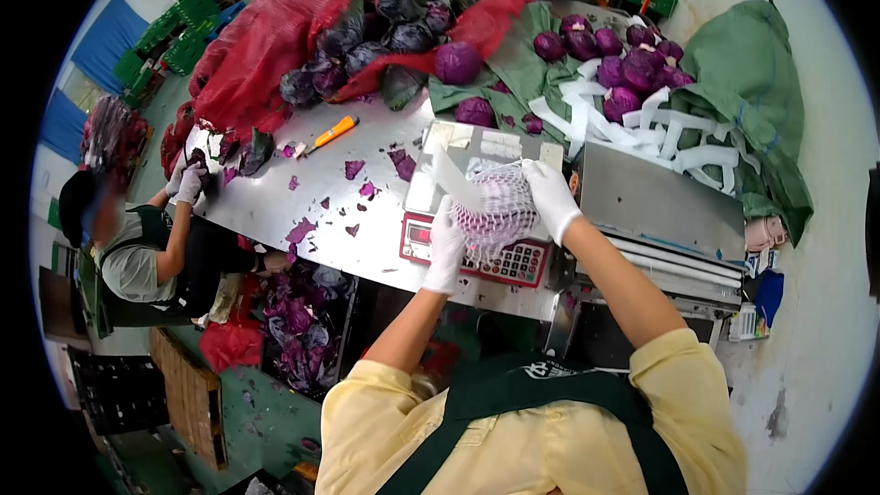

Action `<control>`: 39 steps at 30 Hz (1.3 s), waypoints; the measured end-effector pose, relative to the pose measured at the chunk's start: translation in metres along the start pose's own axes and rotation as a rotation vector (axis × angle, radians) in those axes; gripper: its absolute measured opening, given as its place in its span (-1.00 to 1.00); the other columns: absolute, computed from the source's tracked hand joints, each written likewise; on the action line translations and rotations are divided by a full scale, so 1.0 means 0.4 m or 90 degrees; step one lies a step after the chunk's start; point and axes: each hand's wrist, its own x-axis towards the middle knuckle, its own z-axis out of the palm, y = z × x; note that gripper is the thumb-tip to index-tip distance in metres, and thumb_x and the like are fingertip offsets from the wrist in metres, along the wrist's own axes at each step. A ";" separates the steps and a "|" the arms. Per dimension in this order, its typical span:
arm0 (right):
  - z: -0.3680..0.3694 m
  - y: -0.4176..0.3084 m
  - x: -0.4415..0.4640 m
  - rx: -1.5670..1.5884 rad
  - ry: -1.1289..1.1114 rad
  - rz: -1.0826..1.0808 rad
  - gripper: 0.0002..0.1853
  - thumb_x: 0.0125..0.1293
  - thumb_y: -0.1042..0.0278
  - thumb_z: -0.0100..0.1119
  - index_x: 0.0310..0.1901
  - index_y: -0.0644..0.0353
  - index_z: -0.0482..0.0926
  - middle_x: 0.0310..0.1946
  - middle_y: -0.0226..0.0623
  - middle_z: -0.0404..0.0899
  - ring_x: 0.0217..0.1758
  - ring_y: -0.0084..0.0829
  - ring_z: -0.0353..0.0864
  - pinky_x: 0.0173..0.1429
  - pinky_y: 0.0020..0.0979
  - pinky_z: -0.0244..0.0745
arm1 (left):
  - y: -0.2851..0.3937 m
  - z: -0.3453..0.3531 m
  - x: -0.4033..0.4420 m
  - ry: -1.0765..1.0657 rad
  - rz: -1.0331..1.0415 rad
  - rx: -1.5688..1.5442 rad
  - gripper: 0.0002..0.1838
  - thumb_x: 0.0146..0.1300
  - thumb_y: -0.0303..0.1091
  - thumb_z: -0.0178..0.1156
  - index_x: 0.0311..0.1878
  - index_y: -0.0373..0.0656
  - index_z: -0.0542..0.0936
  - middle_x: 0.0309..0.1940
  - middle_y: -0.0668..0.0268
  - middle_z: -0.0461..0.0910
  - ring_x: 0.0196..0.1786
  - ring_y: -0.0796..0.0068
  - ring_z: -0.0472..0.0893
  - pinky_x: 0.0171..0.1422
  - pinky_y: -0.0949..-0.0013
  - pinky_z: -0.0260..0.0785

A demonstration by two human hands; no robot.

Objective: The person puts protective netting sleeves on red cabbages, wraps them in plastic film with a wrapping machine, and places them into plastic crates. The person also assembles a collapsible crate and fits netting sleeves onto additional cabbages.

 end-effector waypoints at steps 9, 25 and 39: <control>-0.276 -0.138 -0.425 0.285 -0.529 0.190 -0.65 0.53 0.13 -0.10 -0.21 0.25 0.54 -0.34 -0.34 0.58 -0.32 -0.58 0.57 -0.18 -0.54 0.50 | 0.188 0.105 -0.276 -0.300 -0.559 -0.714 -0.12 0.36 0.39 -0.30 0.38 -0.26 0.29 0.32 0.02 0.36 0.35 0.08 0.38 0.49 0.03 0.16; -0.798 -0.024 -0.725 0.639 -0.132 0.143 -0.47 0.45 -0.01 -0.02 0.30 0.15 0.33 0.22 -0.23 0.44 0.26 -0.34 0.44 0.41 -0.26 0.28 | 0.222 0.773 -0.556 -0.015 0.016 -0.112 -0.43 0.32 -0.16 0.10 0.36 -0.10 0.27 0.20 0.16 0.41 0.28 0.29 0.39 0.38 0.17 0.20; -0.974 0.109 -0.086 -0.023 0.176 -0.130 -0.49 0.44 0.02 -0.10 0.22 0.25 0.42 0.08 -0.18 0.53 0.15 -0.37 0.47 0.28 -0.42 0.28 | -0.042 1.004 -0.064 -0.257 -0.348 -0.008 -0.35 0.36 0.17 0.09 0.20 -0.26 0.49 -0.08 0.28 0.63 -0.09 0.56 0.58 0.00 0.48 0.42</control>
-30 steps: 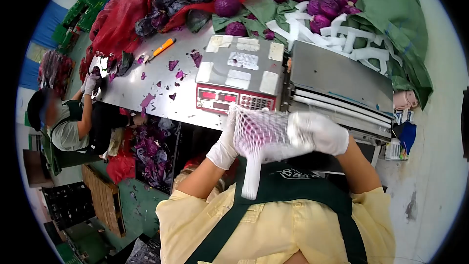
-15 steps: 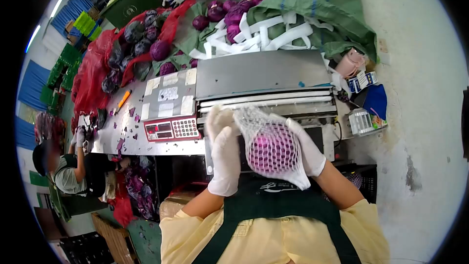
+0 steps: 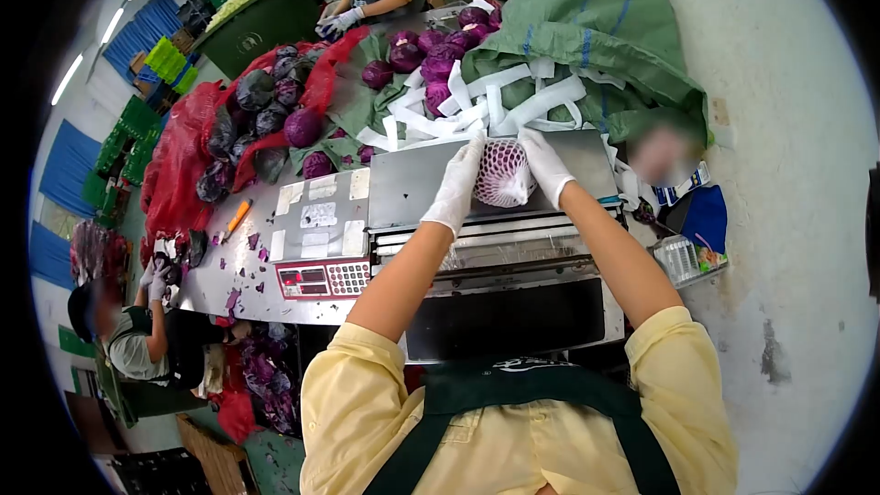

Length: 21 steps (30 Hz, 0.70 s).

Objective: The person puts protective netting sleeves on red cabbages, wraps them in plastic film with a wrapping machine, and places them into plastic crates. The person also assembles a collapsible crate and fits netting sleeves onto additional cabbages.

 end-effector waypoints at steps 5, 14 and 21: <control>-0.001 -0.058 -0.069 0.262 -0.117 0.220 -0.60 0.45 0.20 -0.15 0.01 0.35 0.55 -0.02 -0.25 0.58 0.02 -0.49 0.52 0.19 -0.45 0.35 | -0.001 -0.029 0.025 -0.024 -0.129 0.105 -0.23 0.33 0.28 0.04 0.23 -0.32 0.47 0.04 0.19 0.62 0.01 0.40 0.60 0.13 0.32 0.43; -0.231 -0.209 -0.159 -0.643 -0.142 -0.334 -0.60 0.27 0.22 0.21 0.14 0.05 0.50 -0.08 -0.21 0.56 0.00 -0.20 0.56 0.08 -0.35 0.46 | 0.086 -0.171 -0.124 -0.013 0.392 0.688 -0.58 0.21 -0.16 0.32 0.11 -0.08 0.54 -0.08 0.28 0.59 -0.14 0.39 0.61 -0.10 0.31 0.48; -0.388 -0.175 -0.260 -1.018 -0.477 -0.570 -0.49 -0.01 0.07 0.36 0.04 -0.16 0.52 -0.12 -0.40 0.49 -0.16 -0.38 0.57 -0.09 -0.33 0.49 | 0.148 -0.282 -0.325 -0.337 0.517 1.371 -0.37 0.01 -0.27 0.31 0.25 0.22 0.48 -0.06 0.28 0.52 -0.42 0.36 0.63 -0.32 0.33 0.55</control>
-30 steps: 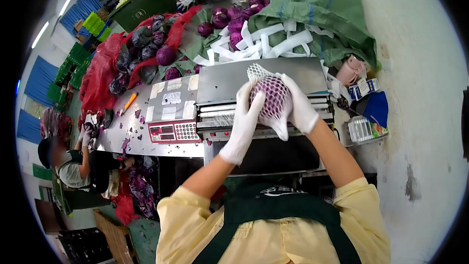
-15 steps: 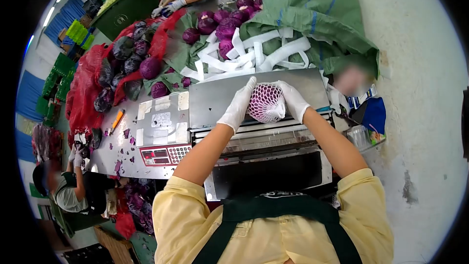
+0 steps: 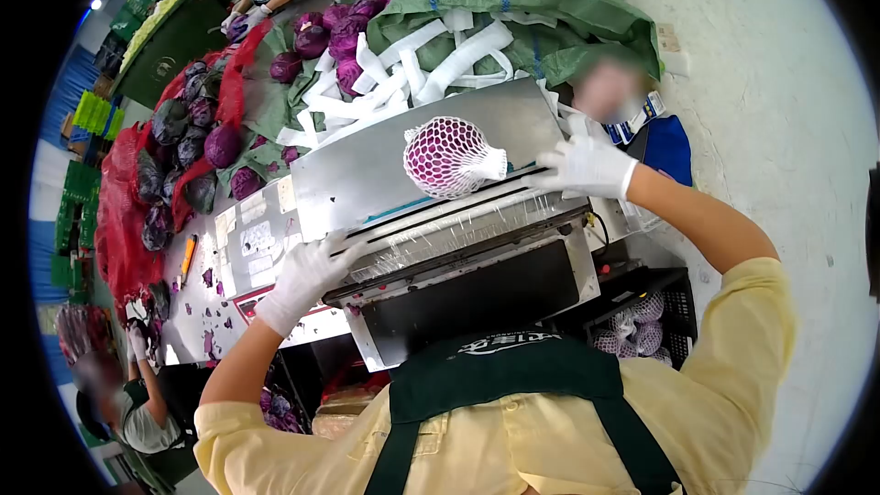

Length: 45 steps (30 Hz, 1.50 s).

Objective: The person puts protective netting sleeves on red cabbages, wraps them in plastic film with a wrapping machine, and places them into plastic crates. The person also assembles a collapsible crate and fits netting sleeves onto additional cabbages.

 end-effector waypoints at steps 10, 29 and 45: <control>-0.113 -0.105 -0.012 0.961 0.020 0.427 -0.91 0.37 0.42 0.07 -0.27 0.22 0.43 -0.36 -0.28 0.56 -0.39 -0.52 0.64 -0.26 -0.44 0.51 | 0.144 -0.002 0.027 0.144 -0.371 -0.855 -0.88 0.41 -0.47 0.06 -0.14 -0.23 0.59 -0.34 0.27 0.67 -0.39 0.60 0.64 -0.29 0.49 0.48; -0.013 -0.136 0.195 1.165 0.075 -0.060 -0.26 0.15 0.40 0.35 0.30 0.35 0.17 -0.01 -0.09 0.59 0.04 -0.37 0.60 0.15 -0.37 0.53 | 0.122 -0.064 0.258 -0.183 -0.333 -1.419 -0.38 0.38 0.02 0.07 0.32 -0.25 0.37 0.09 0.08 0.56 0.05 0.34 0.62 0.14 0.31 0.53; 0.014 -0.511 -0.104 1.665 0.013 0.398 -0.58 0.31 0.29 0.18 0.15 0.28 0.44 0.04 -0.16 0.56 0.11 -0.37 0.58 0.27 -0.36 0.45 | 0.457 0.119 -0.194 0.028 -0.474 -0.896 -0.76 0.33 -0.35 0.24 -0.04 -0.32 0.62 -0.17 0.22 0.68 -0.14 0.51 0.63 -0.03 0.39 0.51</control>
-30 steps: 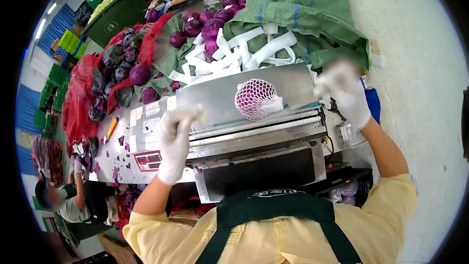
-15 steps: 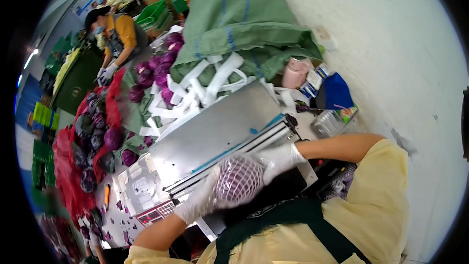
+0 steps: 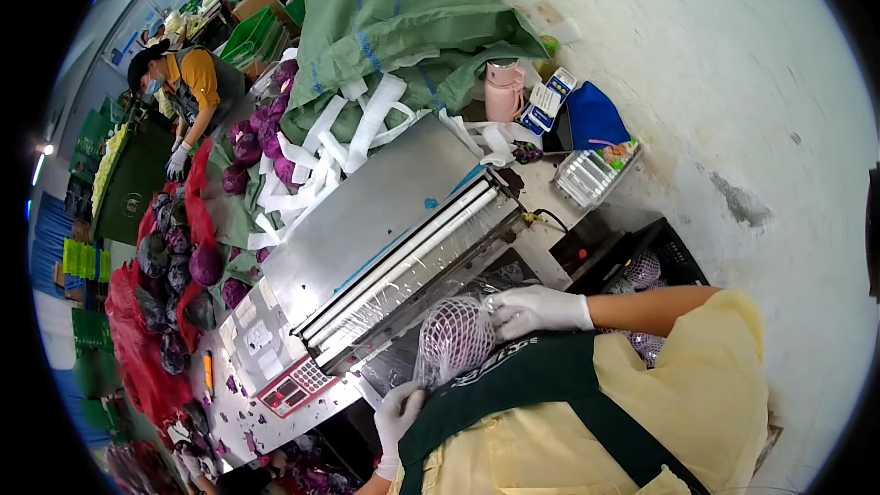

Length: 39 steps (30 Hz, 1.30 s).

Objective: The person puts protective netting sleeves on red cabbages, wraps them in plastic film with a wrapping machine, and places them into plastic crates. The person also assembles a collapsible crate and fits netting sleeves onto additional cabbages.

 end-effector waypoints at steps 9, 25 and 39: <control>0.057 0.022 -0.049 -0.050 0.433 -0.202 -0.62 0.47 0.15 -0.04 -0.46 0.21 0.51 -0.54 -0.37 0.54 -0.61 -0.66 0.39 -0.55 -0.60 0.32 | 0.024 0.030 0.031 0.260 -0.018 -0.178 -0.68 0.49 -0.20 -0.06 -0.40 -0.15 0.41 -0.56 0.38 0.34 -0.45 0.40 0.38 -0.32 0.30 0.25; -0.140 0.348 0.097 -0.817 0.142 -0.102 -0.64 0.23 0.09 0.10 -0.06 0.12 0.61 -0.17 -0.01 0.66 -0.06 0.03 0.62 0.00 -0.14 0.51 | -0.192 0.494 0.126 -0.266 -0.455 -0.476 -0.63 0.47 -0.16 -0.03 0.14 -0.18 0.55 -0.04 0.30 0.61 -0.06 0.58 0.56 -0.02 0.40 0.45; 0.144 0.119 -0.058 -1.073 0.704 -0.637 -0.69 0.21 0.07 0.24 -0.55 -0.01 0.40 -0.69 -0.45 0.36 -0.69 -0.45 0.46 -0.61 -0.40 0.33 | 0.228 0.265 0.060 -0.377 -0.299 -0.499 -0.68 0.42 -0.10 0.08 -0.15 -0.21 0.56 -0.25 0.26 0.65 -0.14 0.41 0.65 -0.05 0.35 0.55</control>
